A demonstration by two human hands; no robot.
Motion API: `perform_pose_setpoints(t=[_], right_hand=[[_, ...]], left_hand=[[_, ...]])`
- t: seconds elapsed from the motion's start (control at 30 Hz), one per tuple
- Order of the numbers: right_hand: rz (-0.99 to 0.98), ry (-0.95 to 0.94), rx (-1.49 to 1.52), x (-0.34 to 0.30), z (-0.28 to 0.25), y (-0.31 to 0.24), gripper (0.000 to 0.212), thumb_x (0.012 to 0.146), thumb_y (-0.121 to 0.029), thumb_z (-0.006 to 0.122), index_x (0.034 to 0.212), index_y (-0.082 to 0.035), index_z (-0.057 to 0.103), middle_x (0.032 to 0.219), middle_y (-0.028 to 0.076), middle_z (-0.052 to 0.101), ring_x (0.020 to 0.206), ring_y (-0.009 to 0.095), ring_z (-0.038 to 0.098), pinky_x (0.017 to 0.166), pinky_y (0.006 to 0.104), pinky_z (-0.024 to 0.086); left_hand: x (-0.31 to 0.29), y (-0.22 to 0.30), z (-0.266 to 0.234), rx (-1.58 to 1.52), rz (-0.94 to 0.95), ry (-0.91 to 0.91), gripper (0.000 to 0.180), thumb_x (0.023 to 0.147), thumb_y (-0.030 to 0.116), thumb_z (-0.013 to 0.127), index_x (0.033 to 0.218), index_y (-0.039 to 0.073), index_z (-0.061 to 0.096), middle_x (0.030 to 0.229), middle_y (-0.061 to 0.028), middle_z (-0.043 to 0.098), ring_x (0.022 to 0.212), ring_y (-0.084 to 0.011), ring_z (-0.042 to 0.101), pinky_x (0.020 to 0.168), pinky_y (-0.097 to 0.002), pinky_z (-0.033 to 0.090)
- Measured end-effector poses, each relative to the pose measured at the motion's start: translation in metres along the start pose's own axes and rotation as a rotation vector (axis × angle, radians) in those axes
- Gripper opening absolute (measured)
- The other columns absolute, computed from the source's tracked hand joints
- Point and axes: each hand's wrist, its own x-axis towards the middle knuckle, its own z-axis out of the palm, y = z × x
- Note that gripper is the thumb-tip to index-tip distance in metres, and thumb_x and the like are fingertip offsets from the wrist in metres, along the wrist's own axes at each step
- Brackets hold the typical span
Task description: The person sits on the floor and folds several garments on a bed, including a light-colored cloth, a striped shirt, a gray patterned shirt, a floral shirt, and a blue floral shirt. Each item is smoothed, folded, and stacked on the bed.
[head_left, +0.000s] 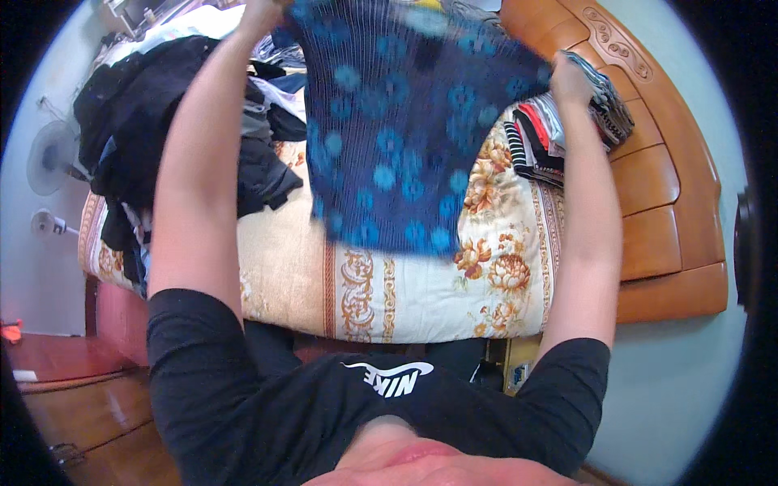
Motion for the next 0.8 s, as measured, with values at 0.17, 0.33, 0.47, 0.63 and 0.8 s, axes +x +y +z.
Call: perform_pose_setpoints(t=[0.17,0.33,0.47,0.63,0.8], right_hand=[[-0.090,0.384,0.269,0.077,-0.013,0.067,0.023,0.085,-0.028,0.045,0.082,-0.008,0.056,0.079,0.016,0.062,0.075,0.033,0.060,0.065,0.0421,0.046],[-0.104,0.380,0.427,0.021,-0.021,0.004,0.017,0.083,-0.021,0.047,0.084,-0.006,0.054,0.077,0.019,0.059,0.077,0.036,0.058,0.065,0.0444,0.044],[-0.120,0.327,0.619,-0.059,-0.011,-0.011,0.011,0.084,-0.010,0.045,0.087,-0.004,0.053,0.080,0.020,0.056,0.079,0.037,0.055,0.067,0.0430,0.043],[-0.133,0.099,0.714,-0.212,0.020,-0.034,0.023,0.081,0.003,0.046,0.102,-0.001,0.055,0.091,0.018,0.057,0.088,0.033,0.055,0.076,0.0373,0.043],[0.019,-0.195,0.737,-0.377,0.084,-0.053,0.011,0.078,0.003,0.047,0.088,0.001,0.050,0.103,0.019,0.053,0.098,0.035,0.050,0.084,0.0402,0.040]], left_hand=[[0.042,0.066,-0.031,-0.134,0.170,0.377,0.013,0.079,0.012,0.053,0.081,0.003,0.062,0.068,-0.0144,0.060,0.064,-0.0229,0.059,0.058,-0.0330,0.044],[-0.045,0.041,-0.042,0.244,0.236,0.467,0.017,0.086,0.019,0.052,0.086,0.005,0.062,0.075,-0.0117,0.063,0.069,-0.0244,0.061,0.060,-0.0338,0.046],[-0.138,0.037,-0.018,0.192,0.346,0.482,0.011,0.083,0.003,0.052,0.089,0.004,0.061,0.081,-0.0123,0.063,0.073,-0.0235,0.063,0.061,-0.0309,0.049],[-0.295,0.011,0.024,-0.122,0.133,0.235,0.017,0.077,-0.007,0.050,0.088,0.001,0.060,0.084,-0.0116,0.061,0.074,-0.0214,0.060,0.064,-0.0298,0.048],[-0.449,-0.007,0.077,0.011,-0.108,-0.028,0.018,0.077,-0.001,0.053,0.092,0.006,0.060,0.096,-0.0130,0.060,0.089,-0.0304,0.058,0.076,-0.0360,0.048]])
